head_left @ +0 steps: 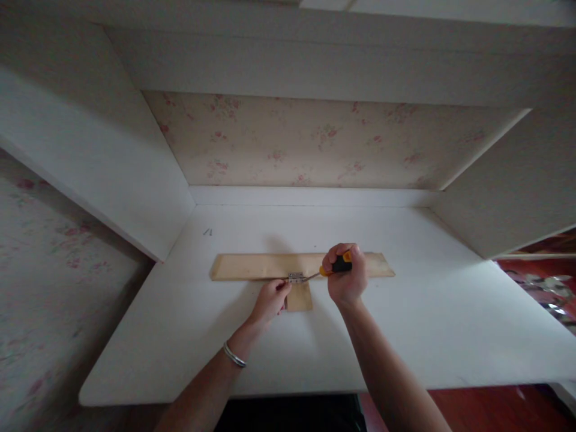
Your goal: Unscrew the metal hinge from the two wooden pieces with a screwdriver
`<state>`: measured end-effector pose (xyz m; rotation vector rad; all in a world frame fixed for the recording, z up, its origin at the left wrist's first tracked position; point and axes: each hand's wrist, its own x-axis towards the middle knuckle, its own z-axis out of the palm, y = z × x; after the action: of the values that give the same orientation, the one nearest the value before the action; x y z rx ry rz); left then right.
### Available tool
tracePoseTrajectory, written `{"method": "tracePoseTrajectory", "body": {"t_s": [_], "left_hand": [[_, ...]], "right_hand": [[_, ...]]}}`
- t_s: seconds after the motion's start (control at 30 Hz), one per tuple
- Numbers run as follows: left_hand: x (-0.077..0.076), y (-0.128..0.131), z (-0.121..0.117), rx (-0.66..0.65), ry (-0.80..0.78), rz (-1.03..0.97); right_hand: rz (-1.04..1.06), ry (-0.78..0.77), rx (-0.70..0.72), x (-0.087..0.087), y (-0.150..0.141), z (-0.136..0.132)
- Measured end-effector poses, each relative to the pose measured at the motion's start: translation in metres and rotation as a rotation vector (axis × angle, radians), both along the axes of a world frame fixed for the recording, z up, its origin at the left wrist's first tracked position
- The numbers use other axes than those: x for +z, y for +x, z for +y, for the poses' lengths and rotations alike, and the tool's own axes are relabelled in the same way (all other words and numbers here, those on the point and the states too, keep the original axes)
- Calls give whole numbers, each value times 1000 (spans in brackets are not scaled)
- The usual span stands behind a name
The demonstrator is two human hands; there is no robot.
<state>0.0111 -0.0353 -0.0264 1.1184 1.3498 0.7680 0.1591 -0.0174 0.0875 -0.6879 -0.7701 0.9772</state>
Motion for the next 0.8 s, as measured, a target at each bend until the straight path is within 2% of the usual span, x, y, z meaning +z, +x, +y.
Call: {"method": "tracePoseTrajectory", "body": {"t_s": [0.27, 0.53, 0.67, 0.8], "left_hand": [[-3, 6, 4, 17, 7, 42], [2, 10, 3, 104, -18, -20], [1, 10, 2, 123, -41, -35], [0, 11, 2, 142, -42, -60]], "right_hand": [[-54, 28, 43, -3, -3, -1], [-182, 59, 108, -4, -9, -1], [-296, 39, 94, -4, -7, 4], [-232, 48, 48, 2, -5, 5]]}}
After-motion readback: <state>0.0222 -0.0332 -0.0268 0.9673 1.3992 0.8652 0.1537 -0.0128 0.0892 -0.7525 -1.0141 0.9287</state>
